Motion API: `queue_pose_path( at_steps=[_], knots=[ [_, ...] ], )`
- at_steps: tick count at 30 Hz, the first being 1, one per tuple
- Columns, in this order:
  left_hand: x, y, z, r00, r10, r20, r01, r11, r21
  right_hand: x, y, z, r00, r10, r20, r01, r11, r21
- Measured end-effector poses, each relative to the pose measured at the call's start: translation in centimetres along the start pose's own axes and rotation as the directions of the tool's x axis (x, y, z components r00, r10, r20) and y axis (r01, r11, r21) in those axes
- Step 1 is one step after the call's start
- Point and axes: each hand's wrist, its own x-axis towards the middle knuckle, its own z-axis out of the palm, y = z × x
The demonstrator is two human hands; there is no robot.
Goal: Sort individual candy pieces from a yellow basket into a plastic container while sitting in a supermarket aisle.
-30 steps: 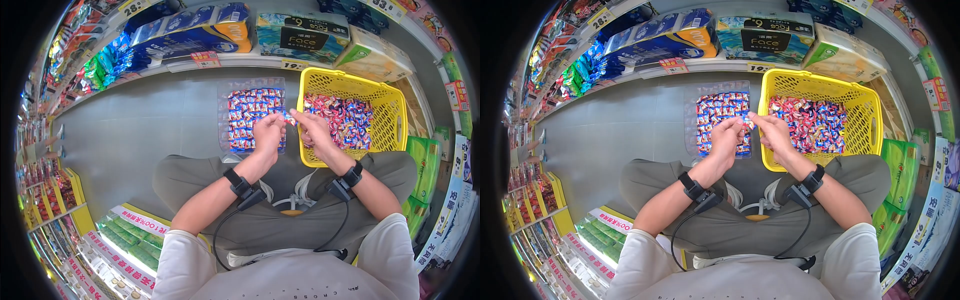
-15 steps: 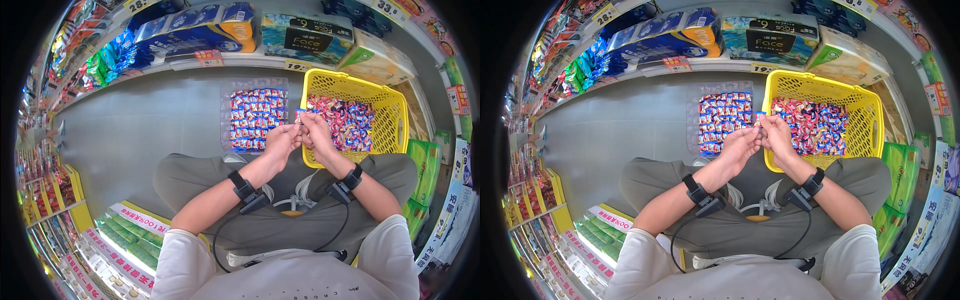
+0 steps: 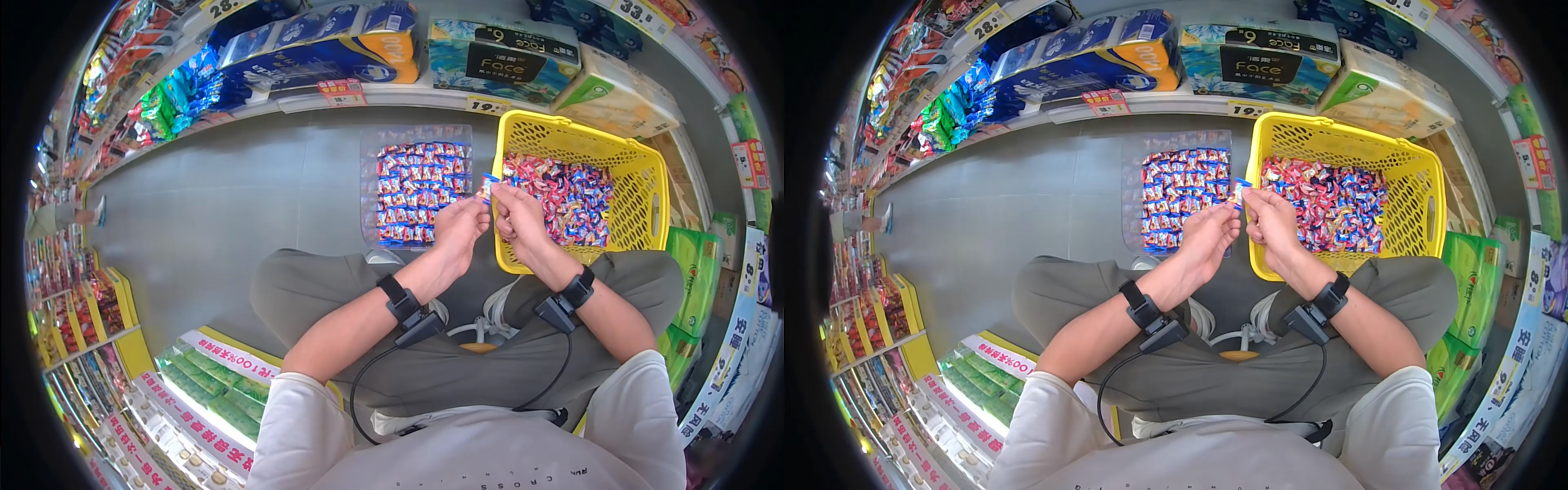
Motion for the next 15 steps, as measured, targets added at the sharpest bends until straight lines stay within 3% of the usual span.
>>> queue_pose_path(
  at_steps=[3,5,7,9,15],
  knots=[
    [1.6,-0.2,-1.0,0.993,0.029,-0.115,-0.035,0.998,-0.044,-0.2,0.2,0.1,0.999,0.018,-0.036,-0.015,0.998,0.068],
    [3.7,-0.3,-2.0,0.962,0.029,-0.273,-0.048,0.997,-0.061,-0.2,0.4,0.1,0.996,0.076,-0.054,-0.068,0.989,0.133],
    [5.9,-0.3,-3.1,0.953,0.029,-0.301,-0.054,0.996,-0.076,-0.3,0.3,0.2,0.995,0.081,-0.052,-0.074,0.989,0.13],
    [7.9,0.0,-4.6,0.916,-0.011,-0.402,0.044,0.996,0.074,-0.3,0.4,0.2,0.995,0.085,-0.048,-0.079,0.989,0.126],
    [14.7,-2.1,-8.6,0.801,-0.108,-0.588,0.11,0.993,-0.032,-0.5,0.2,0.3,0.995,0.103,-0.017,-0.1,0.986,0.133]
  ],
)
